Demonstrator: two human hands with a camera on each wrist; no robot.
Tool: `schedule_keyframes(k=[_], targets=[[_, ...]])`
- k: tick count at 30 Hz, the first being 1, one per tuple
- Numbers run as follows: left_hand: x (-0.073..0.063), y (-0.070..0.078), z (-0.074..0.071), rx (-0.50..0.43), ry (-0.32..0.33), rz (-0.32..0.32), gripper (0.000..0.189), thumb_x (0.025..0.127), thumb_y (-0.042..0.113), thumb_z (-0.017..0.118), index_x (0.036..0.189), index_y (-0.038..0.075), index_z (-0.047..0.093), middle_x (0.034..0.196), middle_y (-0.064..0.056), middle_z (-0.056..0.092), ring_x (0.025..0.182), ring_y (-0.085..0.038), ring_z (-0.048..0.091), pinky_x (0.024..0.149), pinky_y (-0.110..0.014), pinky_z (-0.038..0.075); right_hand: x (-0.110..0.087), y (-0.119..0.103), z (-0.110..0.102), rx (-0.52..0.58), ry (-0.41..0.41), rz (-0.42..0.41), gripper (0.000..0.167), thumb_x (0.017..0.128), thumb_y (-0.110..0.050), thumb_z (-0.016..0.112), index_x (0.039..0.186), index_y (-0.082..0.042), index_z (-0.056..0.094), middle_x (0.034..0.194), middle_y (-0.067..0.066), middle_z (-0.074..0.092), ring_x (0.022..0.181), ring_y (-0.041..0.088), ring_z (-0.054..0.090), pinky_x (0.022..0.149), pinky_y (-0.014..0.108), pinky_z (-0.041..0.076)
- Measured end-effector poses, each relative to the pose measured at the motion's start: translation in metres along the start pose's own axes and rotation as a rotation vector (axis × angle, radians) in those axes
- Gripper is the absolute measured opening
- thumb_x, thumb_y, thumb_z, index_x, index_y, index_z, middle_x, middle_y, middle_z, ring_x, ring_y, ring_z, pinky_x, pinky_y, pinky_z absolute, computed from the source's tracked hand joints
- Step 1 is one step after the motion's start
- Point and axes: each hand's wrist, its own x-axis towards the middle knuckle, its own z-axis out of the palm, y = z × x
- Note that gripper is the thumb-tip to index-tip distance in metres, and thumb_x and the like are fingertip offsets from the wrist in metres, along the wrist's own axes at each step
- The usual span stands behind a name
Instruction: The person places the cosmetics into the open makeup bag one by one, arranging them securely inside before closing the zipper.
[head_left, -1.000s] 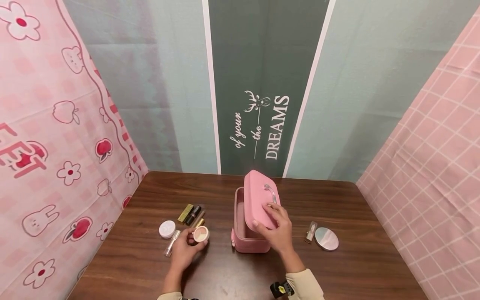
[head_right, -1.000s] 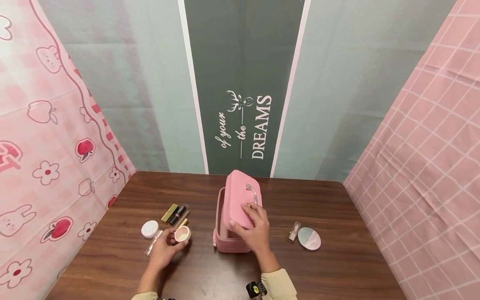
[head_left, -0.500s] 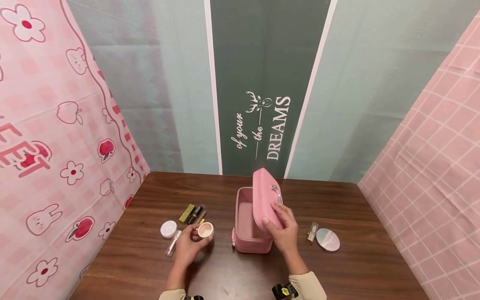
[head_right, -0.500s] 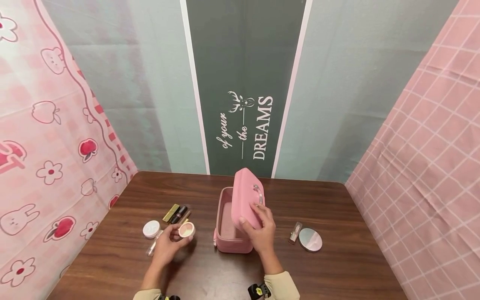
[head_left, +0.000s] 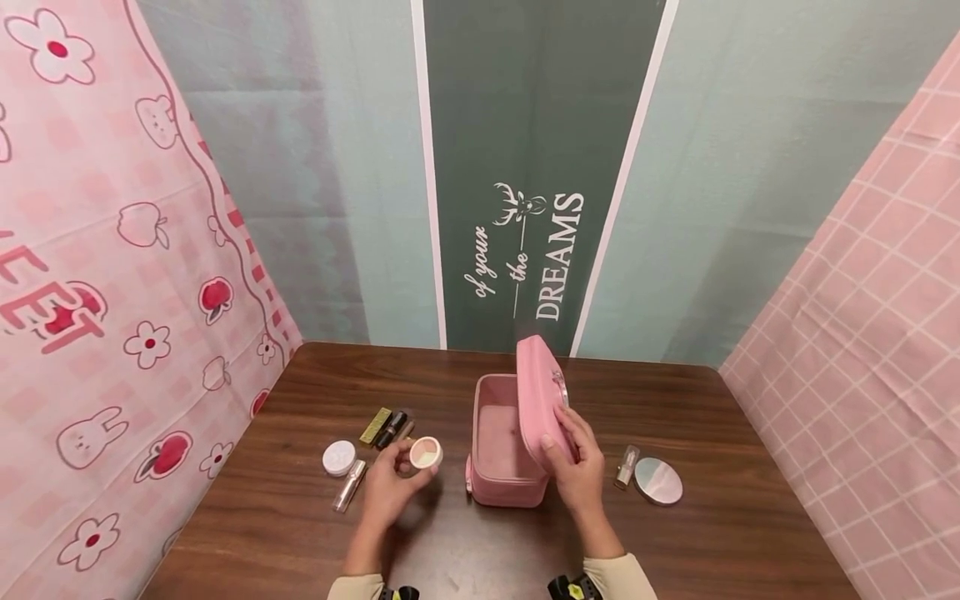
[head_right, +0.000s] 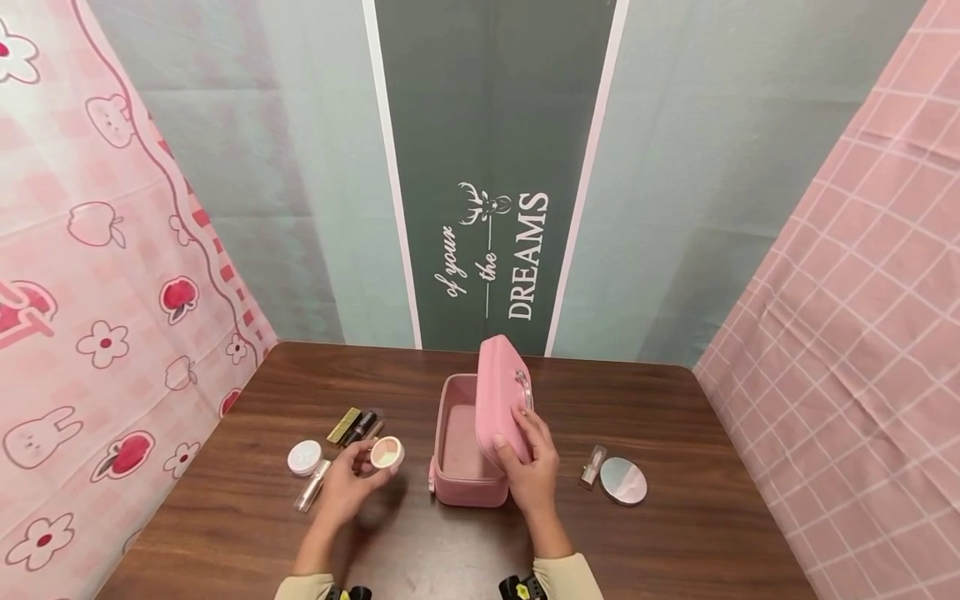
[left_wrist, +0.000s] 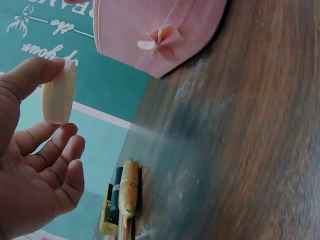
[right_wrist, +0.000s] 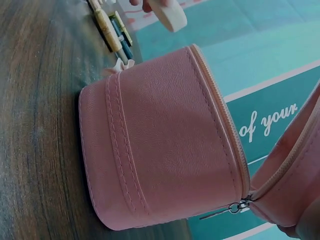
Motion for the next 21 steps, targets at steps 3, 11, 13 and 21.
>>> schedule_keyframes(k=[3,11,13,21], targets=[[0.0,0.004,0.002,-0.011,-0.008,0.016,0.048,0.063,0.017,0.084,0.104,0.002,0.063,0.084,-0.003,0.061,0.075,-0.023,0.057,0.068,-0.035,0.045,-0.002,-0.005,-0.001,-0.067,0.014,0.012,0.038,0.077,0.014,0.059,0.114,0.018,0.055,0.122,0.036,0.047,0.111,0.05,0.042,0.094,0.016,0.033],[0.002,0.014,0.007,-0.012,-0.037,0.037,0.048,0.063,0.015,0.085,0.102,-0.001,0.062,0.085,-0.005,0.059,0.076,-0.021,0.055,0.068,-0.031,0.045,-0.007,-0.017,-0.001,-0.13,0.127,-0.012,0.029,0.077,0.017,0.06,0.106,0.018,0.06,0.117,0.034,0.052,0.11,0.039,0.052,0.089,0.018,0.039],[0.003,0.018,0.008,-0.018,-0.058,0.025,0.048,0.063,0.013,0.084,0.103,-0.001,0.062,0.084,-0.005,0.059,0.075,-0.02,0.055,0.067,-0.029,0.043,-0.008,-0.018,-0.002,-0.099,0.173,-0.028,0.027,0.076,0.02,0.058,0.103,0.02,0.06,0.111,0.037,0.053,0.109,0.028,0.056,0.086,0.019,0.042],[0.01,0.028,0.01,0.011,-0.098,0.019,0.047,0.06,0.015,0.085,0.099,0.002,0.061,0.081,-0.002,0.06,0.073,-0.017,0.055,0.065,-0.028,0.044,-0.007,-0.019,-0.008,-0.079,0.216,-0.054,0.024,0.076,0.022,0.056,0.099,0.023,0.059,0.099,0.041,0.054,0.1,0.006,0.059,0.078,0.015,0.045]])
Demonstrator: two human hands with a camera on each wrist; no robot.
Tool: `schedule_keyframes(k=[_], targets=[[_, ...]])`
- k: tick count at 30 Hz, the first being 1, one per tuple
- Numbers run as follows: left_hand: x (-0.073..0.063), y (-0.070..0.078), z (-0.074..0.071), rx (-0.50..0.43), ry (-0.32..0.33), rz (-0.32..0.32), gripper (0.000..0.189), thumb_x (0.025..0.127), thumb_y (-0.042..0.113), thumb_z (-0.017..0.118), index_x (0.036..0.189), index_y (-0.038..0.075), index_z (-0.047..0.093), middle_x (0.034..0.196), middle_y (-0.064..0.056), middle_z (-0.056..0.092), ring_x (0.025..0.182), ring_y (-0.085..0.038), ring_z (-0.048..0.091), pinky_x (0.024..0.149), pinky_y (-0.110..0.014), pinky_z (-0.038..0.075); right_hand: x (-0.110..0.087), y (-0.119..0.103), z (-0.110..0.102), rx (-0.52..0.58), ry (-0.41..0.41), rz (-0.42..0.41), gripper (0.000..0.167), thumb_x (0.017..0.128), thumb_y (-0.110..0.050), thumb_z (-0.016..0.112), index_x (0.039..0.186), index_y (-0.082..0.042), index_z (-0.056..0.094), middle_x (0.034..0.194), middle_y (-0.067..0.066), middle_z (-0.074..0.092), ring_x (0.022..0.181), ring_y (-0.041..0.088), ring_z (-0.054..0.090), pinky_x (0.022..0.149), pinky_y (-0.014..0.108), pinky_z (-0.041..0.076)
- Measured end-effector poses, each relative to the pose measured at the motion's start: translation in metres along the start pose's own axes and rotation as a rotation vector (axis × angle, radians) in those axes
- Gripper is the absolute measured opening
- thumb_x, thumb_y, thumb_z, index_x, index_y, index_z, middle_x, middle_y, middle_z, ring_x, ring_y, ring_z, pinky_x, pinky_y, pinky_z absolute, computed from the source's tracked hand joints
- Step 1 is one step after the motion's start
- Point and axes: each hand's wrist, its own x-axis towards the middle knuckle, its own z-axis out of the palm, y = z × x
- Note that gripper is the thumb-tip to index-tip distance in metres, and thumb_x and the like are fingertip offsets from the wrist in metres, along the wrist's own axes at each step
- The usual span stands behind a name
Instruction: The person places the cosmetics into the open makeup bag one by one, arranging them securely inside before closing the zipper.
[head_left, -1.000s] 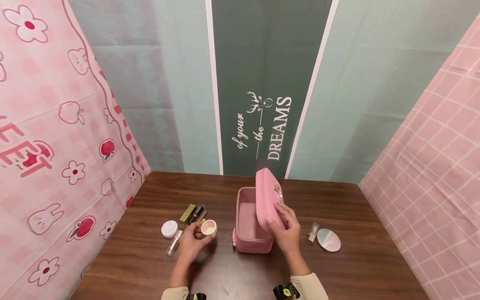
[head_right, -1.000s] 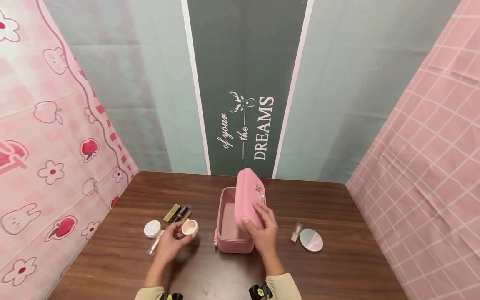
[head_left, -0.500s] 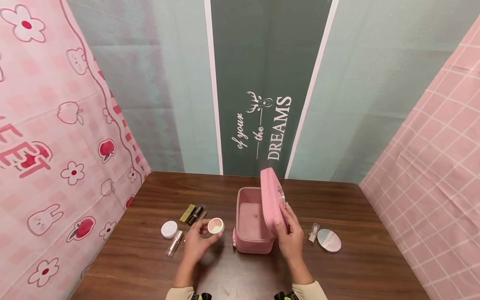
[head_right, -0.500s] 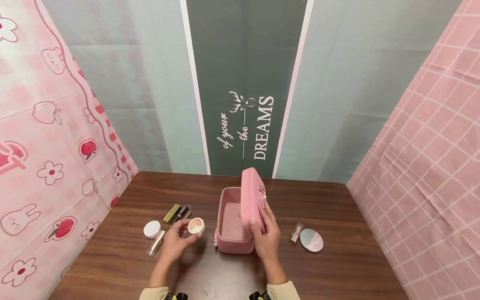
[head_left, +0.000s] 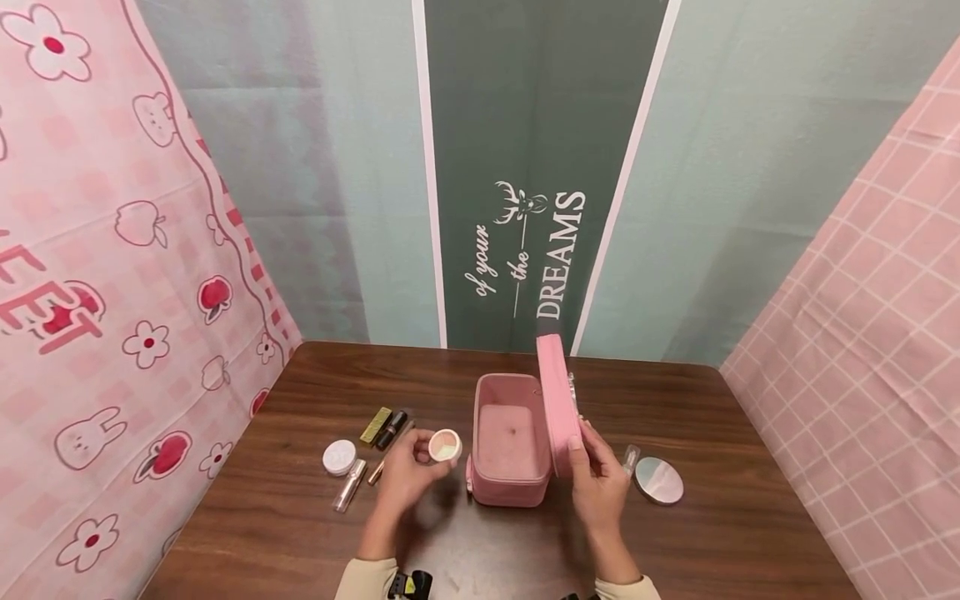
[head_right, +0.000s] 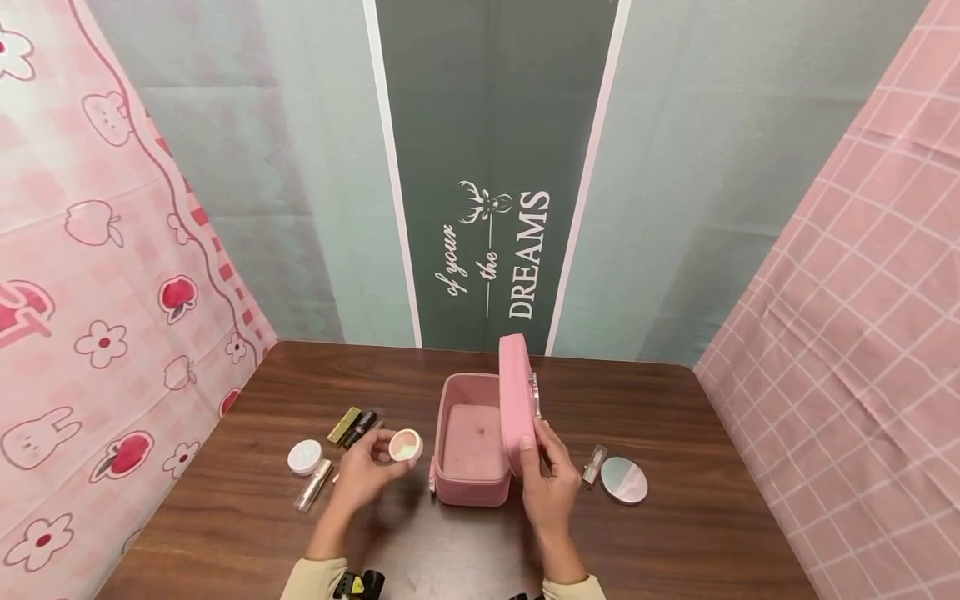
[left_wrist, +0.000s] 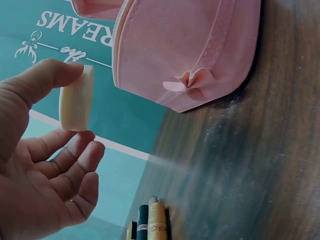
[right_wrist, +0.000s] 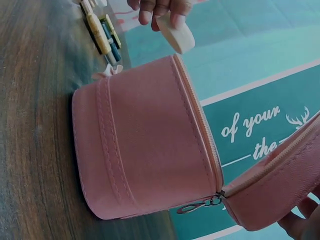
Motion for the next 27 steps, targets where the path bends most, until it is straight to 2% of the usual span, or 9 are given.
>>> schedule_keyframes(k=[4,6,10,13,16,21,27], targets=[[0.005,0.003,0.0,0.017,-0.002,0.03,0.046,0.06,0.019,0.086,0.096,0.005,0.062,0.082,0.0,0.061,0.076,-0.02,0.057,0.067,-0.03,0.044,0.002,0.001,-0.004,-0.011,-0.005,0.012,0.022,0.077,0.02,0.056,0.099,0.023,0.059,0.098,0.039,0.056,0.093,0.003,0.061,0.073,0.013,0.045],[0.007,0.005,-0.001,0.019,-0.007,0.036,0.045,0.06,0.019,0.087,0.096,0.006,0.062,0.082,0.0,0.061,0.077,-0.02,0.057,0.067,-0.03,0.044,0.002,0.001,-0.007,-0.021,-0.008,0.037,0.022,0.079,0.018,0.056,0.1,0.021,0.059,0.097,0.034,0.059,0.088,0.002,0.061,0.069,0.012,0.046],[0.011,0.008,-0.005,0.019,-0.02,0.047,0.048,0.06,0.019,0.086,0.1,0.004,0.062,0.084,-0.001,0.062,0.076,-0.02,0.058,0.066,-0.029,0.045,0.002,0.001,-0.01,-0.032,-0.008,0.087,0.021,0.082,0.014,0.056,0.101,0.02,0.06,0.093,0.014,0.067,0.08,0.0,0.062,0.063,0.012,0.045],[0.014,0.01,-0.006,0.016,-0.029,0.055,0.052,0.062,0.018,0.086,0.105,0.001,0.063,0.085,-0.002,0.063,0.076,-0.02,0.059,0.066,-0.029,0.046,0.003,0.002,-0.013,-0.019,0.003,0.115,0.019,0.083,0.014,0.055,0.101,0.021,0.059,0.089,-0.002,0.066,0.076,-0.002,0.061,0.061,0.012,0.045],[0.016,0.013,-0.005,0.008,-0.047,0.081,0.054,0.063,0.016,0.084,0.11,0.001,0.063,0.086,-0.002,0.062,0.077,-0.018,0.059,0.066,-0.029,0.046,0.003,0.003,-0.016,-0.012,0.018,0.126,0.018,0.083,0.015,0.053,0.099,0.023,0.058,0.087,-0.011,0.064,0.074,-0.004,0.06,0.06,0.011,0.045],[0.02,0.016,-0.002,0.043,-0.07,0.129,0.049,0.064,0.016,0.083,0.108,0.004,0.066,0.086,-0.001,0.059,0.077,-0.016,0.058,0.065,-0.03,0.047,0.003,0.004,-0.02,-0.032,0.038,0.127,0.017,0.084,0.015,0.052,0.098,0.023,0.057,0.086,-0.016,0.063,0.072,-0.006,0.057,0.06,0.01,0.044],[0.027,0.019,0.003,0.064,-0.11,0.132,0.045,0.061,0.013,0.084,0.1,0.005,0.063,0.083,-0.001,0.06,0.075,-0.016,0.056,0.066,-0.03,0.046,0.004,0.001,-0.025,-0.093,0.062,0.181,0.019,0.087,0.01,0.051,0.099,0.021,0.059,0.084,-0.017,0.061,0.069,-0.003,0.056,0.059,0.011,0.045]])
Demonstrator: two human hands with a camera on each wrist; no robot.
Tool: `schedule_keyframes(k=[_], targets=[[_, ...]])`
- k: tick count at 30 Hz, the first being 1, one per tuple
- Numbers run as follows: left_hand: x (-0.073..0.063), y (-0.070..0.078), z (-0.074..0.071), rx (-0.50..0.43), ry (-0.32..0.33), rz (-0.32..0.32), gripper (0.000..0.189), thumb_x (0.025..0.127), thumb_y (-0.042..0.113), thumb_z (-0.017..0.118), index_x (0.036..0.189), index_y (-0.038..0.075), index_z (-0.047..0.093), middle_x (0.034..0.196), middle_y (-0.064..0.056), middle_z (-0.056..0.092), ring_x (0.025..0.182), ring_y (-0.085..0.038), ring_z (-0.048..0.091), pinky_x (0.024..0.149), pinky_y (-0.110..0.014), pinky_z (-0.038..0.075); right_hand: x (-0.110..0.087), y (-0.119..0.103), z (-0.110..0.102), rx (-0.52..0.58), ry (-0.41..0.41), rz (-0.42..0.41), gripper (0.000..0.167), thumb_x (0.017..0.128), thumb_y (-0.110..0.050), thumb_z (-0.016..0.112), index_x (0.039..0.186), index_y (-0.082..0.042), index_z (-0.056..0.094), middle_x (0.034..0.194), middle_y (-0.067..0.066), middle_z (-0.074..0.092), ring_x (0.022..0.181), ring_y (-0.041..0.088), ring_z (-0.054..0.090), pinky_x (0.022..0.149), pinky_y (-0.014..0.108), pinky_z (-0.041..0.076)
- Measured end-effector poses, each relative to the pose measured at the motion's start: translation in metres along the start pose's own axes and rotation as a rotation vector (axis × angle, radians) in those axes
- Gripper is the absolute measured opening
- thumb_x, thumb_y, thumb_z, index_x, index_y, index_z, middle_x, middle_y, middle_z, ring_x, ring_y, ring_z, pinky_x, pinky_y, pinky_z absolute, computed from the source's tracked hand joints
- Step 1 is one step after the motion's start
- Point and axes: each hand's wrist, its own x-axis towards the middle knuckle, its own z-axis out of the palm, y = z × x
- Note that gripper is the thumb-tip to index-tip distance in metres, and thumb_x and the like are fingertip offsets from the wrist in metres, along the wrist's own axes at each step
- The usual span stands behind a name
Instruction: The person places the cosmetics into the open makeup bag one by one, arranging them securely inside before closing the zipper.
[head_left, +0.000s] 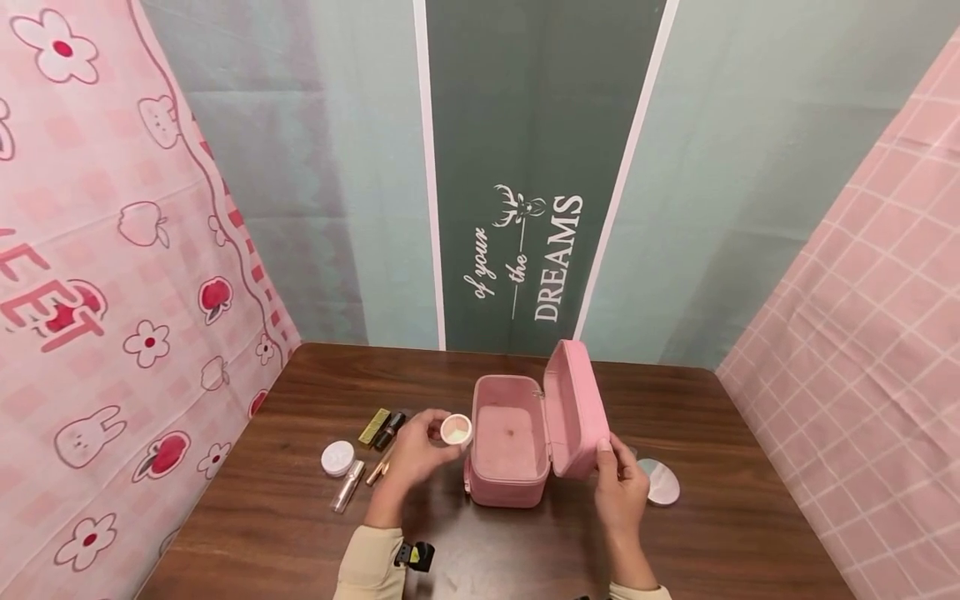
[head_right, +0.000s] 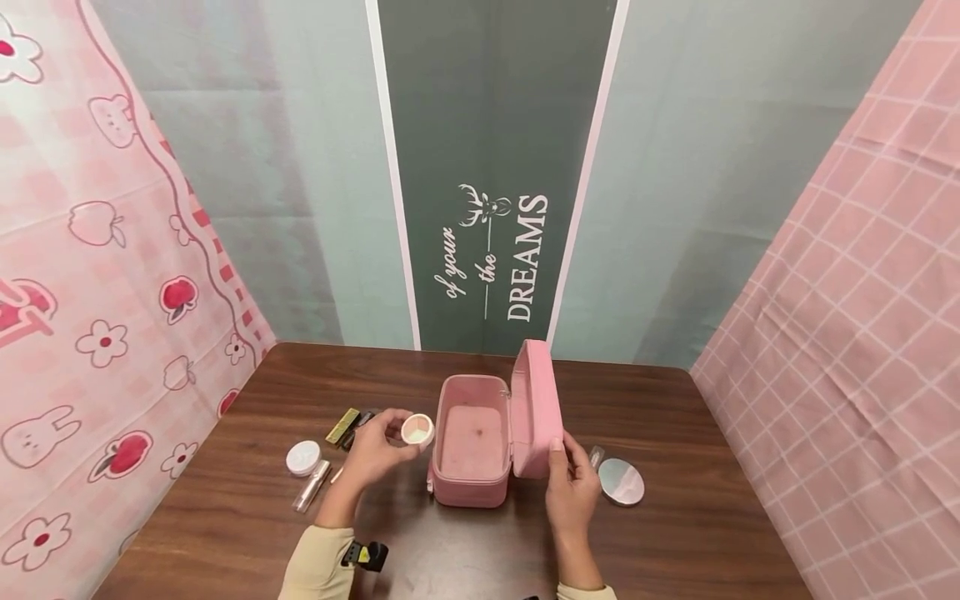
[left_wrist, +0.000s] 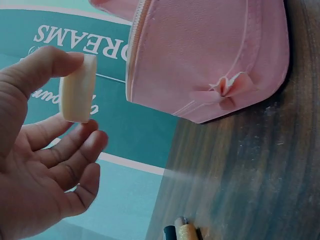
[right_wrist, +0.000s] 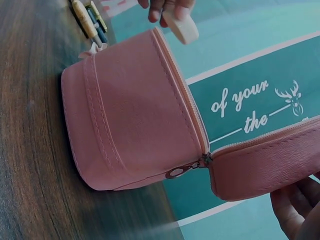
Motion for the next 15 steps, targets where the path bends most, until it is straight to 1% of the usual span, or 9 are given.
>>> schedule_keyframes(k=[5,8,13,15], targets=[[0.005,0.002,0.002,0.021,-0.071,-0.027,0.044,0.061,0.012,0.084,0.098,0.003,0.06,0.079,-0.002,0.06,0.073,-0.019,0.055,0.063,-0.03,0.045,0.0,0.002,-0.004,0.044,0.013,0.087,0.021,0.09,0.008,0.047,0.103,0.022,0.055,0.084,-0.013,0.061,0.07,-0.001,0.058,0.06,0.014,0.047],[0.009,0.005,0.002,0.023,-0.094,-0.042,0.044,0.062,0.013,0.083,0.098,0.002,0.059,0.078,-0.002,0.06,0.071,-0.017,0.055,0.062,-0.03,0.045,0.002,0.003,-0.006,0.082,0.02,0.117,0.023,0.091,0.008,0.045,0.107,0.023,0.053,0.086,-0.009,0.062,0.072,0.0,0.059,0.06,0.015,0.049],[0.016,0.012,0.001,0.041,-0.097,-0.051,0.045,0.062,0.014,0.083,0.098,0.002,0.059,0.079,-0.003,0.059,0.072,-0.018,0.057,0.063,-0.031,0.046,0.005,0.006,-0.009,0.116,0.011,0.11,0.027,0.09,0.009,0.045,0.113,0.022,0.05,0.089,-0.005,0.062,0.072,0.002,0.06,0.06,0.016,0.049],[0.019,0.015,0.001,0.046,-0.1,-0.05,0.045,0.062,0.013,0.083,0.098,0.002,0.058,0.08,-0.004,0.059,0.073,-0.019,0.057,0.064,-0.032,0.046,0.008,0.011,-0.011,0.086,0.004,0.089,0.028,0.088,0.011,0.048,0.114,0.02,0.051,0.092,-0.002,0.062,0.076,0.002,0.059,0.062,0.015,0.048]])
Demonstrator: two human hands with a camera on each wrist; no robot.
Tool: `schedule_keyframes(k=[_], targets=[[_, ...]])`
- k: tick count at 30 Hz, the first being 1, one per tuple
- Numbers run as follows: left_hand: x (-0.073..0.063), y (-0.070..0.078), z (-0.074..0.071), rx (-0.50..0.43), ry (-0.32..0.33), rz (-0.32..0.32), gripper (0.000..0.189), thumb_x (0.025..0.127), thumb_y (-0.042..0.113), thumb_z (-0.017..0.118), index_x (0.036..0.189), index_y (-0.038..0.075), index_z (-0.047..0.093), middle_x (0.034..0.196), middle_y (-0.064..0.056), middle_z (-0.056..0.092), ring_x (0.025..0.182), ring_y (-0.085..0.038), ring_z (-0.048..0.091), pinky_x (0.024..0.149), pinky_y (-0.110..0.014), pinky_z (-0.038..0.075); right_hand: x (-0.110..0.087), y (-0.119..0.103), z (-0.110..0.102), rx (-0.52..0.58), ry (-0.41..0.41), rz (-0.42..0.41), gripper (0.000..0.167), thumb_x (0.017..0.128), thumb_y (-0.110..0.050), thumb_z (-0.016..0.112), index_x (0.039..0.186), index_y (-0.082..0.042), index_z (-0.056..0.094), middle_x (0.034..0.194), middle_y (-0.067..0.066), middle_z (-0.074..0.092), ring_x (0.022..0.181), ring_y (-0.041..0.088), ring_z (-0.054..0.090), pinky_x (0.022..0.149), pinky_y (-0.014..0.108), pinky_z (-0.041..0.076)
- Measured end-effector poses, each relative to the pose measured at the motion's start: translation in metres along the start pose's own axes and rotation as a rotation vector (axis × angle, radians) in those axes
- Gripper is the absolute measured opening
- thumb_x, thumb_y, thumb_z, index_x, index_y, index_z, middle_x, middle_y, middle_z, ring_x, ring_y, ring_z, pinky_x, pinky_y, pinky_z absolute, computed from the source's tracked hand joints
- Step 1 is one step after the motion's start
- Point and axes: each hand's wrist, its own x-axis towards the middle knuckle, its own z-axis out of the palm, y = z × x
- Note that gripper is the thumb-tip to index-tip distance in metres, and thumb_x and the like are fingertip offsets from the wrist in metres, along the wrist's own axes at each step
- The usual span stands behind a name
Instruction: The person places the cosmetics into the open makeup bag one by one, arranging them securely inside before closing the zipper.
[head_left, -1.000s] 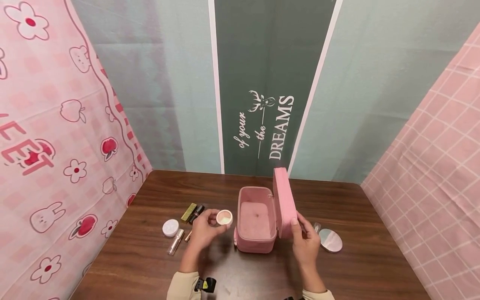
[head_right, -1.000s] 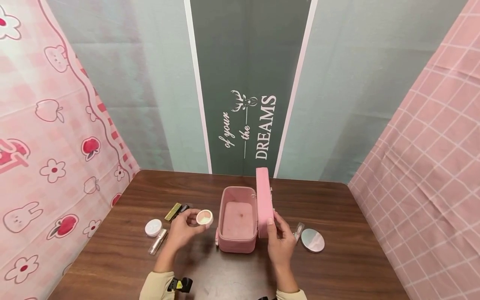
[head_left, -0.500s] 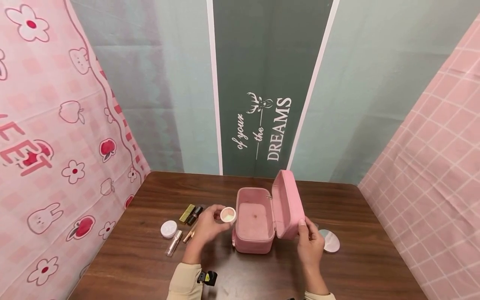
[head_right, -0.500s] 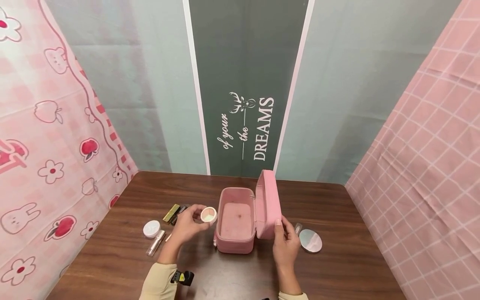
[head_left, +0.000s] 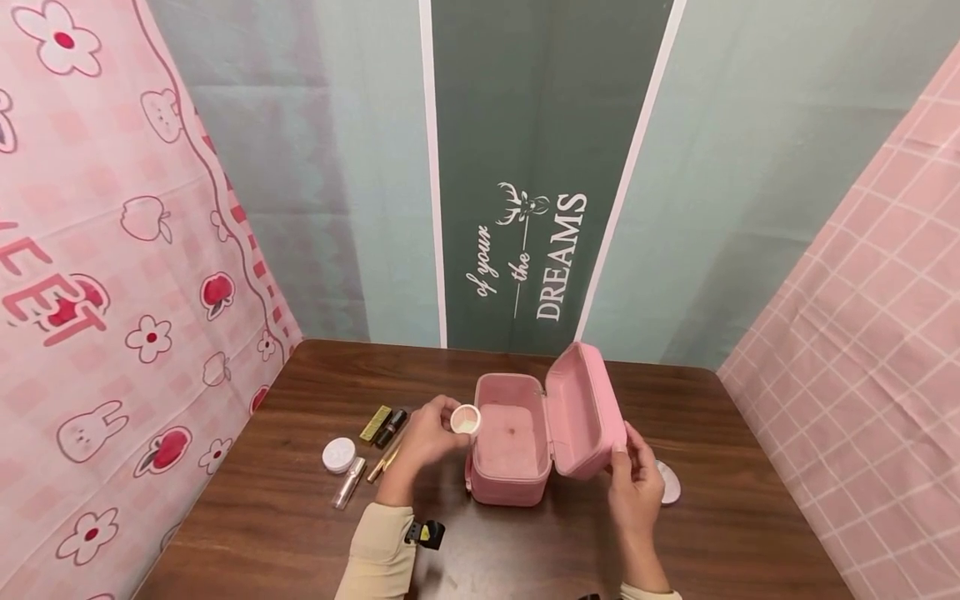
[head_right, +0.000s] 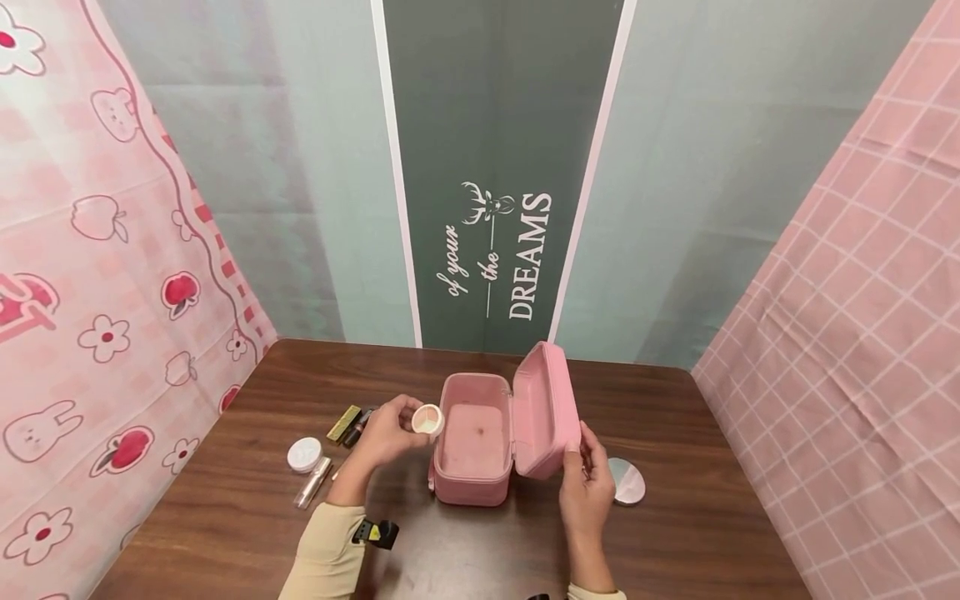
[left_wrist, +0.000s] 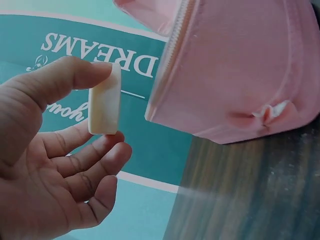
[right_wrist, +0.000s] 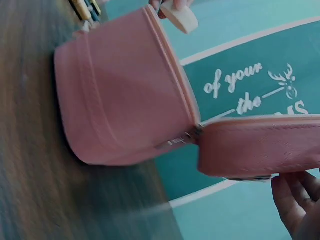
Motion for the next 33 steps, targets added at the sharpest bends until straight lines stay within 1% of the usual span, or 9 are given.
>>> schedule_keyframes(k=[3,8,12,15,18,19,21,26,33], targets=[[0.005,0.004,0.001,0.007,-0.007,0.009,0.044,0.062,0.012,0.081,0.098,0.003,0.058,0.081,-0.004,0.06,0.073,-0.018,0.057,0.065,-0.032,0.046,0.006,0.007,-0.007,-0.094,-0.026,-0.067,0.029,0.085,0.013,0.052,0.113,0.015,0.057,0.098,0.006,0.064,0.082,0.002,0.058,0.063,0.013,0.047],[0.013,0.012,0.002,0.022,-0.028,0.027,0.043,0.062,0.011,0.081,0.098,0.002,0.057,0.081,-0.005,0.059,0.072,-0.016,0.055,0.065,-0.032,0.046,0.016,0.013,-0.02,-0.322,-0.128,-0.261,0.031,0.078,0.014,0.059,0.108,0.007,0.065,0.114,0.016,0.061,0.094,-0.002,0.056,0.068,0.009,0.044],[0.018,0.018,0.004,0.032,-0.054,0.009,0.044,0.062,0.012,0.081,0.098,0.002,0.058,0.081,-0.006,0.059,0.072,-0.016,0.055,0.065,-0.033,0.046,0.021,0.013,-0.026,-0.385,-0.234,-0.398,0.036,0.073,0.013,0.062,0.109,0.008,0.064,0.12,0.018,0.057,0.099,-0.003,0.053,0.073,0.009,0.043],[0.022,0.022,0.005,0.031,-0.075,-0.016,0.043,0.062,0.012,0.082,0.098,0.003,0.058,0.081,-0.006,0.059,0.072,-0.017,0.055,0.065,-0.034,0.046,0.024,0.012,-0.028,-0.414,-0.306,-0.487,0.045,0.067,0.01,0.067,0.112,0.01,0.06,0.121,0.022,0.055,0.106,0.013,0.054,0.084,0.011,0.039],[0.027,0.025,0.007,0.044,-0.089,-0.046,0.043,0.062,0.012,0.082,0.097,0.003,0.058,0.08,-0.005,0.059,0.071,-0.017,0.054,0.064,-0.033,0.045,0.026,0.011,-0.03,-0.452,-0.362,-0.544,0.056,0.061,0.005,0.072,0.114,0.013,0.057,0.122,0.026,0.053,0.109,0.035,0.05,0.094,0.011,0.028],[0.028,0.026,0.008,0.047,-0.091,-0.056,0.043,0.062,0.012,0.083,0.096,0.003,0.058,0.08,-0.005,0.059,0.071,-0.017,0.054,0.064,-0.033,0.045,0.026,0.011,-0.031,-0.467,-0.376,-0.555,0.059,0.06,0.005,0.074,0.115,0.014,0.056,0.122,0.027,0.052,0.109,0.042,0.047,0.096,0.011,0.025],[0.031,0.028,0.009,0.051,-0.088,-0.081,0.043,0.062,0.012,0.083,0.095,0.003,0.058,0.079,-0.005,0.058,0.071,-0.018,0.054,0.063,-0.033,0.045,0.027,0.012,-0.032,-0.502,-0.388,-0.553,0.062,0.058,0.005,0.077,0.115,0.014,0.055,0.122,0.027,0.052,0.107,0.045,0.047,0.097,0.011,0.023],[0.039,0.037,0.013,0.071,-0.052,-0.121,0.043,0.06,0.014,0.084,0.092,0.001,0.059,0.077,-0.006,0.055,0.071,-0.021,0.051,0.063,-0.034,0.045,0.027,0.013,-0.035,-0.579,-0.366,-0.511,0.066,0.054,0.004,0.083,0.114,0.012,0.057,0.12,0.025,0.054,0.107,0.043,0.049,0.096,0.008,0.02],[0.05,0.046,0.02,0.118,-0.036,-0.11,0.043,0.057,0.013,0.085,0.089,0.0,0.059,0.075,-0.005,0.053,0.071,-0.021,0.049,0.064,-0.034,0.044,0.027,0.015,-0.038,-0.579,-0.346,-0.495,0.067,0.051,0.007,0.085,0.113,0.01,0.059,0.118,0.024,0.056,0.105,0.043,0.052,0.095,0.007,0.023]])
